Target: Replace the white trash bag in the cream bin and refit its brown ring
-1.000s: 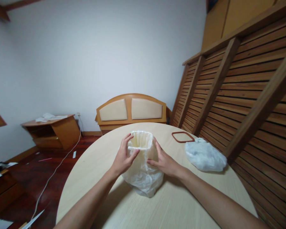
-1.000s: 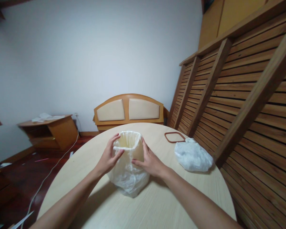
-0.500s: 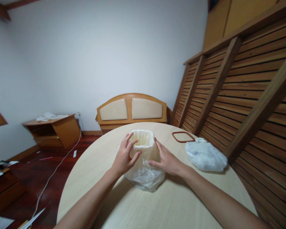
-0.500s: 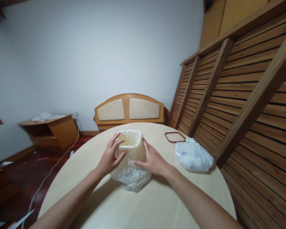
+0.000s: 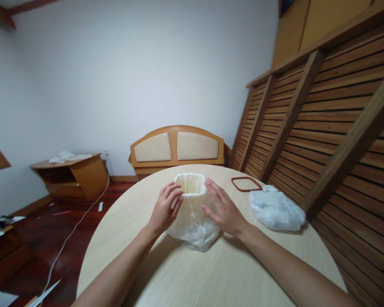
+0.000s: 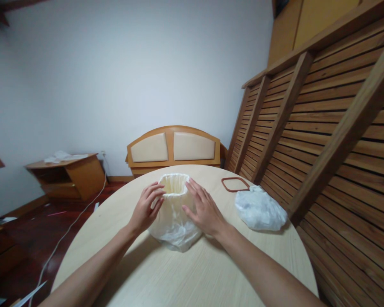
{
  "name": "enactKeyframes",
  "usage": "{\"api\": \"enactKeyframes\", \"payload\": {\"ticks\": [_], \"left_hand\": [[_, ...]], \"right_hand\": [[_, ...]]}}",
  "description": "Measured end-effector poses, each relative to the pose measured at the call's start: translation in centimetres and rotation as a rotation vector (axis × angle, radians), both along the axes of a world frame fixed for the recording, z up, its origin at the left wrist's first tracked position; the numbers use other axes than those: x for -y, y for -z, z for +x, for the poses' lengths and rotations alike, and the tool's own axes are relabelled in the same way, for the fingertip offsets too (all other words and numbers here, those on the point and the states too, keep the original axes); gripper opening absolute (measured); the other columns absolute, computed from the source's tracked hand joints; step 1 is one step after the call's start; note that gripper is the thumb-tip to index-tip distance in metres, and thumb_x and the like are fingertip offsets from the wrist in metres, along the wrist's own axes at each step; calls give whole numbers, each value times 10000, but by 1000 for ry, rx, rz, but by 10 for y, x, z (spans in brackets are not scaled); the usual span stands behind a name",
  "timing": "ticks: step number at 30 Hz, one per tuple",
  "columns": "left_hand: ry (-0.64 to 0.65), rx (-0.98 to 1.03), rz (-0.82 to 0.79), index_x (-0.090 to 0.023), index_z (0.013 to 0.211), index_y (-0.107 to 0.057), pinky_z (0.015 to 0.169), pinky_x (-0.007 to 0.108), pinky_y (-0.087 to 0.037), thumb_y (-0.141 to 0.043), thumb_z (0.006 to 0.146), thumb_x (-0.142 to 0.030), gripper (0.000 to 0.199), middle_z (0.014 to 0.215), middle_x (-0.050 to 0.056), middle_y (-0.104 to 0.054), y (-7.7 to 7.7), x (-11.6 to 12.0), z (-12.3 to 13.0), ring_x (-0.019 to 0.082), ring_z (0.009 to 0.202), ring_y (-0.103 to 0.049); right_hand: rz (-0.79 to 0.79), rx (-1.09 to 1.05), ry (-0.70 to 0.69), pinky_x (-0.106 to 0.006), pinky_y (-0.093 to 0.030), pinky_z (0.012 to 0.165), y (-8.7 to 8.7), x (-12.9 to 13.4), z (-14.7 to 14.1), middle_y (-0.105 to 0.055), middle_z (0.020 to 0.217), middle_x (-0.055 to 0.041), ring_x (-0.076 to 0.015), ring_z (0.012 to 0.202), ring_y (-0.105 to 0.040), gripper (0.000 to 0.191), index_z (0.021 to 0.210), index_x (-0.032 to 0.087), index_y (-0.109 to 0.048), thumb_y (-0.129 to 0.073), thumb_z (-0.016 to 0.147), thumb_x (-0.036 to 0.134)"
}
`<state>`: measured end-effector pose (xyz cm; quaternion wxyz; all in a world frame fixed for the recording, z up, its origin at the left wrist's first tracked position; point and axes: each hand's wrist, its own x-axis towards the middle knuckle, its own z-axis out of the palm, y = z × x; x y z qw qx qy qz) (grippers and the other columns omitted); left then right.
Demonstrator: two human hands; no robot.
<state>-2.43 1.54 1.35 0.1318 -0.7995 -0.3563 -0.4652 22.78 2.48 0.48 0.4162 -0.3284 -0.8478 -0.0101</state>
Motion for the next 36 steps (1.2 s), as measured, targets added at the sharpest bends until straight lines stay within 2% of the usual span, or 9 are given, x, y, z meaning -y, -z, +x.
{"api": "enactKeyframes", "payload": {"ticks": [4, 7, 16, 19, 24, 28, 30, 32, 36], "left_hand": [[53, 52, 31, -220, 1045, -634, 1010, 477, -518, -547, 981, -209, 108, 1092, 77, -683, 3, -4, 6, 243, 1193, -574], [72, 66, 30, -226, 1033, -650, 1000, 481, -519, -563, 975, -212, 105, 1082, 76, -683, 3, 1, 13, 241, 1174, -578], [143, 47, 42, -246, 1026, -657, 953, 432, -538, -601, 954, -200, 103, 1097, 76, -671, -1, 19, 29, 225, 1114, -599], [140, 52, 30, -249, 1030, -664, 926, 424, -544, -593, 958, -219, 105, 1093, 81, -672, -2, 22, 32, 224, 1075, -613], [105, 50, 35, -241, 1028, -663, 887, 409, -543, -587, 960, -224, 103, 1074, 83, -670, -3, 24, 33, 223, 1026, -626], [44, 44, 54, -232, 1039, -660, 844, 383, -532, -587, 963, -225, 106, 1028, 73, -677, -2, 22, 33, 213, 963, -617], [4, 49, 52, -225, 1022, -660, 834, 382, -523, -588, 965, -239, 93, 1001, 69, -678, -1, 22, 33, 213, 936, -610], [-21, 54, 42, -220, 1011, -658, 843, 393, -516, -591, 963, -254, 90, 1000, 71, -677, -2, 23, 33, 218, 936, -608], [4, 67, -3, -223, 1147, -622, 987, 460, -483, -577, 955, -276, 205, 1205, 105, -634, -7, 24, 25, 258, 1139, -573]], "right_hand": [[4, 28, -31, -525, -349, 1177, -6, 8, -6, -339, 1617, -69, -293, 1460, -359, 578, 1529, 326, -371, -527, 974, 361], [0, -1, -27, -542, -371, 1157, -8, 8, -5, -434, 1552, -91, -303, 1417, -420, 552, 1493, 299, -420, -542, 960, 374], [-45, -134, -29, -556, -263, 1213, -8, -9, 9, -264, 1620, -173, -358, 1491, -271, 946, 1554, 203, -257, -666, 819, 635], [-56, -142, -12, -573, -265, 1199, -8, -14, 15, -294, 1603, -179, -383, 1459, -314, 1038, 1563, 205, -247, -693, 762, 690], [-176, -131, 26, -585, -317, 1159, -5, -16, 19, -409, 1524, -172, -389, 1372, -412, 1104, 1572, 247, -242, -744, 701, 701], [-325, -161, -25, -549, -297, 1194, 4, -14, 10, -281, 1618, -151, -346, 1452, -347, 1125, 1599, 264, -93, -758, 756, 599], [-410, -141, -65, -545, -316, 1188, 9, -13, 5, -274, 1623, -155, -332, 1445, -373, 1063, 1595, 254, -88, -740, 801, 526], [-452, -81, -132, -539, -347, 1173, 12, -12, 1, -375, 1574, -149, -320, 1406, -433, 895, 1563, 246, -221, -706, 844, 465], [-447, -10, -117, -540, -424, 1109, 8, -10, 3, -566, 1398, -132, -324, 1282, -550, 692, 1424, 233, -447, -722, 831, 461]]}}
